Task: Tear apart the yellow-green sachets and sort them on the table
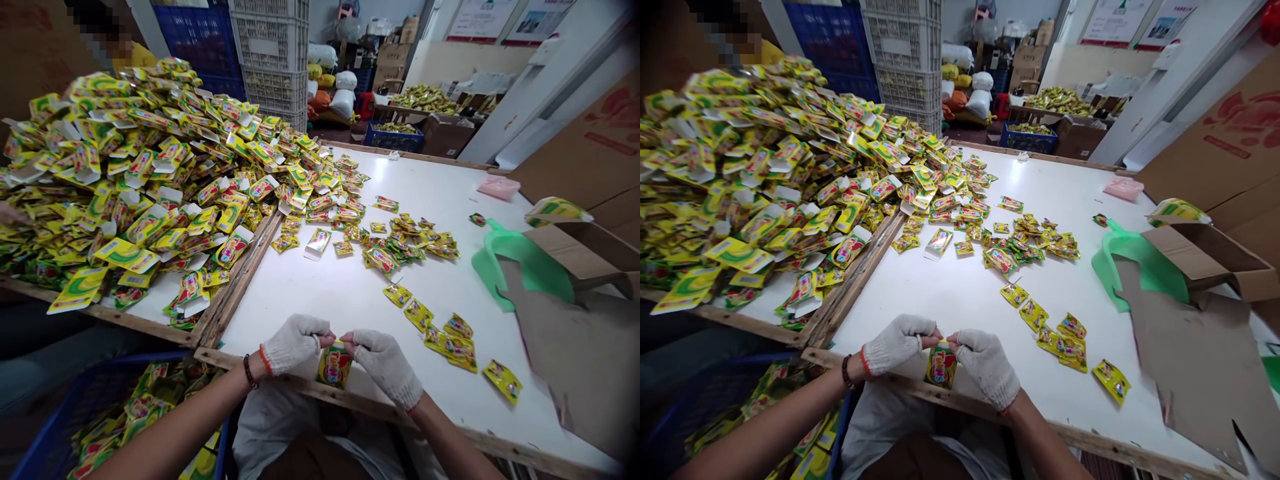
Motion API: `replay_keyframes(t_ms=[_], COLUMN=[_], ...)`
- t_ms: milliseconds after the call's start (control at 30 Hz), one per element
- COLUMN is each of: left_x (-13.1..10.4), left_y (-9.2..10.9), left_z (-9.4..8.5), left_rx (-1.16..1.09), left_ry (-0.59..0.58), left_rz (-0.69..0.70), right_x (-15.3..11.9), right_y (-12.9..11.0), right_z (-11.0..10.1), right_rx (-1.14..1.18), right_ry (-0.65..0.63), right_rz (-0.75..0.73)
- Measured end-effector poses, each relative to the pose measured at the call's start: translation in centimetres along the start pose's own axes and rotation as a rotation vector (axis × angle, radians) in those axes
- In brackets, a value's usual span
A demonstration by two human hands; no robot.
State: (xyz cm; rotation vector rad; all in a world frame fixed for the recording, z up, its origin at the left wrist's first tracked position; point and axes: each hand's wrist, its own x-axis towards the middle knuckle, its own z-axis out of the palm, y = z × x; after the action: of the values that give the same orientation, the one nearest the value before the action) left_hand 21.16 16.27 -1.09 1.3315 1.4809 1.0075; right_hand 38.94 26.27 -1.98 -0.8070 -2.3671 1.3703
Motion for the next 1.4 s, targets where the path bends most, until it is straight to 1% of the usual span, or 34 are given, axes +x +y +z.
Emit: replay_keyframes(t_ms=[100, 133, 200, 233, 267, 300, 367, 400, 433, 467, 500, 533, 567, 600, 633, 667, 700, 767, 800, 833, 900, 967, 1000, 1067, 1100, 1133, 1167, 1200, 1233, 1267, 1300, 1333, 1367, 1400], left_x=[-1.6, -2.1, -2.6, -2.5, -2.2, -1.8, -1.0, -0.8, -0.9, -1.2, -1.9, -2.7, -3.5, -4.2, -4.7, -4.8, -4.5, -2.7, -1.5, -0.3, 2.0, 3.3, 3.5, 3.2, 2.9, 2.4, 1.9, 1.4, 1.0, 0.7, 0.6, 0.6, 0.6, 0.7], left_y=[-0.2, -0.4, -1.1, -1.5, -2.0, -2.4, -2.7, -2.5, -2.0, -1.2, -0.3, 0.7, 1.6, 2.4, 2.8, 2.9, 2.7, 1.6, 0.9, 0.1, -1.0, -1.4, -1.3, -0.6, -0.1, 0.5, 1.2, 1.7, 2.1, 2.2, 2.1, 1.7, 1.1, 0.3], left_z=[0.0, 0.3, 1.2, 1.9, 2.6, 3.2, 3.8, 3.6, 2.9, 1.7, 0.1, -1.8, -4.0, -6.2, -8.3, -10.4, -12.2, -15.4, -16.7, -17.8, -19.6, -20.7, -20.9, -20.7, -20.2, -19.3, -18.0, -16.4, -14.4, -12.0, -9.5, -7.0, -4.5, -2.2], left_rx=[0.146, 0.190, 0.221, 0.194, 0.140, 0.070, -0.071, -0.122, -0.149, -0.136, -0.091, -0.024, 0.115, 0.239, 0.353, 0.485, 0.622, 0.883, 0.953, 1.000, 1.035, 1.046, 1.046, 1.040, 1.049, 1.042, 0.986, 0.892, 0.692, 0.403, 0.128, -0.089, -0.223, -0.300], left_ry=[-0.042, -0.053, -0.043, -0.014, 0.035, 0.096, 0.221, 0.267, 0.286, 0.265, 0.216, 0.118, -0.045, -0.189, -0.203, -0.090, 0.080, 0.451, 0.554, 0.618, 0.666, 0.695, 0.708, 0.739, 0.754, 0.776, 0.796, 0.806, 0.813, 0.765, 0.691, 0.576, 0.520, 0.474], left_rz=[0.199, 0.242, 0.259, 0.230, 0.175, 0.098, -0.050, -0.095, -0.112, -0.101, -0.083, -0.078, -0.083, -0.129, -0.225, -0.306, -0.346, -0.386, -0.410, -0.433, -0.479, -0.498, -0.495, -0.466, -0.450, -0.418, -0.365, -0.313, -0.217, -0.130, -0.098, -0.095, -0.108, -0.112], right_x=[-1.4, -1.8, -2.4, -2.5, -2.4, -2.2, -1.4, -0.9, -0.4, 0.0, 0.4, 0.8, 1.2, 1.5, 1.8, 2.1, 2.4, 2.8, 2.9, 3.0, 2.8, 2.5, 2.3, 2.1, 2.1, 2.1, 2.2, 2.3, 2.5, 2.6, 2.7, 2.8, 2.7, 2.6], right_y=[1.2, 1.7, 2.4, 2.7, 2.8, 2.7, 2.1, 1.5, 0.7, -0.1, -0.9, -1.6, -2.1, -2.5, -2.8, -2.9, -2.9, -2.8, -2.7, -2.7, -2.7, -2.5, -2.3, -1.8, -1.4, -1.1, -0.7, -0.5, -0.2, 0.0, 0.3, 0.5, 0.8, 1.1], right_z=[0.1, 0.2, 0.5, 0.6, 0.8, 1.0, 1.4, 1.6, 1.9, 2.2, 2.6, 2.9, 3.3, 3.7, 4.0, 4.3, 4.5, 4.8, 5.0, 5.0, 5.1, 5.0, 5.0, 4.9, 4.8, 4.8, 4.7, 4.7, 4.8, 4.8, 4.8, 4.8, 4.8, 4.8], right_rx=[-0.025, -0.043, -0.079, -0.083, -0.071, -0.046, 0.031, 0.090, 0.169, 0.273, 0.392, 0.505, 0.593, 0.649, 0.670, 0.663, 0.645, 0.630, 0.631, 0.633, 0.636, 0.619, 0.606, 0.563, 0.531, 0.497, 0.462, 0.417, 0.373, 0.339, 0.319, 0.320, 0.343, 0.383], right_ry=[-0.057, -0.058, -0.028, 0.000, 0.030, 0.052, 0.073, 0.072, 0.055, 0.024, -0.016, -0.059, -0.100, -0.130, -0.141, -0.142, -0.135, -0.114, -0.108, -0.105, -0.109, -0.117, -0.118, -0.114, -0.099, -0.063, -0.014, 0.041, 0.104, 0.162, 0.204, 0.226, 0.229, 0.222], right_rz=[-0.249, -0.328, -0.430, -0.448, -0.440, -0.394, -0.216, -0.107, -0.001, 0.090, 0.156, 0.201, 0.230, 0.248, 0.261, 0.272, 0.284, 0.304, 0.309, 0.308, 0.290, 0.275, 0.272, 0.271, 0.258, 0.230, 0.190, 0.141, 0.080, 0.016, -0.038, -0.073, -0.083, -0.066])
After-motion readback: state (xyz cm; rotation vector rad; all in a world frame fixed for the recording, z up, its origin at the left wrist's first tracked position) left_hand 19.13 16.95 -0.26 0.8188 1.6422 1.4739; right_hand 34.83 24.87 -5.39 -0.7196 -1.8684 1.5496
